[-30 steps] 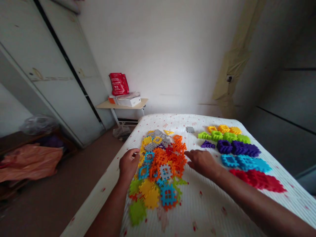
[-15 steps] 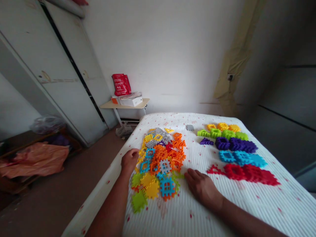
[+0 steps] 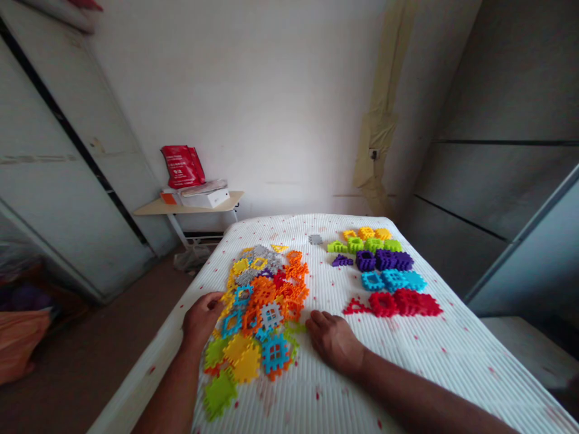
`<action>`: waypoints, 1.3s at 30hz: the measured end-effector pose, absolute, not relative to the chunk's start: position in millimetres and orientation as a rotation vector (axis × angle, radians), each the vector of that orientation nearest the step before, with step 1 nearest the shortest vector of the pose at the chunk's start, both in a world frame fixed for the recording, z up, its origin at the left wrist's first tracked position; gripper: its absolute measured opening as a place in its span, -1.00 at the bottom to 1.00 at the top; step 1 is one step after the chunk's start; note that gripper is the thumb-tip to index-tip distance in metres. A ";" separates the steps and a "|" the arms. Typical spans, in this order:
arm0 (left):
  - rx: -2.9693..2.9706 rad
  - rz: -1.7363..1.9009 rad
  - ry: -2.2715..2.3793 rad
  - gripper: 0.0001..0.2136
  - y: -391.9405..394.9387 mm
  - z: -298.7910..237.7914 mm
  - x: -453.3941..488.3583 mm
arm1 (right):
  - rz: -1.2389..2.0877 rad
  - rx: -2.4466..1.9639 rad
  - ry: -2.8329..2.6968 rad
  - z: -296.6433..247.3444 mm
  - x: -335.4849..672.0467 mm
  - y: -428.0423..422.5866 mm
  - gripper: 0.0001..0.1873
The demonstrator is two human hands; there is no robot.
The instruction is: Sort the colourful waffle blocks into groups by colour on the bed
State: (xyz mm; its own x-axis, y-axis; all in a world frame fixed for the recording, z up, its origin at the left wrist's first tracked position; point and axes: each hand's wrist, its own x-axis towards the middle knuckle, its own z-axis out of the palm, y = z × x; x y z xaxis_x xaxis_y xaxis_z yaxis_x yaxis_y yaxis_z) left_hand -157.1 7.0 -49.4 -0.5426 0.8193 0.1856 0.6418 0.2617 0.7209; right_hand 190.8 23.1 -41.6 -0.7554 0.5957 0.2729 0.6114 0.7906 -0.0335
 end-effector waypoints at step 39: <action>1.154 1.491 2.272 -0.61 2.9 -36.2 -136.3 | -0.019 -0.922 -2.679 -37.2 191.6 23.4 -0.85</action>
State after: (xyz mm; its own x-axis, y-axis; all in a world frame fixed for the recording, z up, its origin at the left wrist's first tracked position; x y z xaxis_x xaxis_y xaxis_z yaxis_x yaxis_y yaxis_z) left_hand -136.3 2.9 -36.2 -0.6794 0.6909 0.2471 0.5016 0.1915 0.8436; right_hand 191.6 23.4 -37.2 -0.7463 0.5986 0.2911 0.6027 0.7933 -0.0860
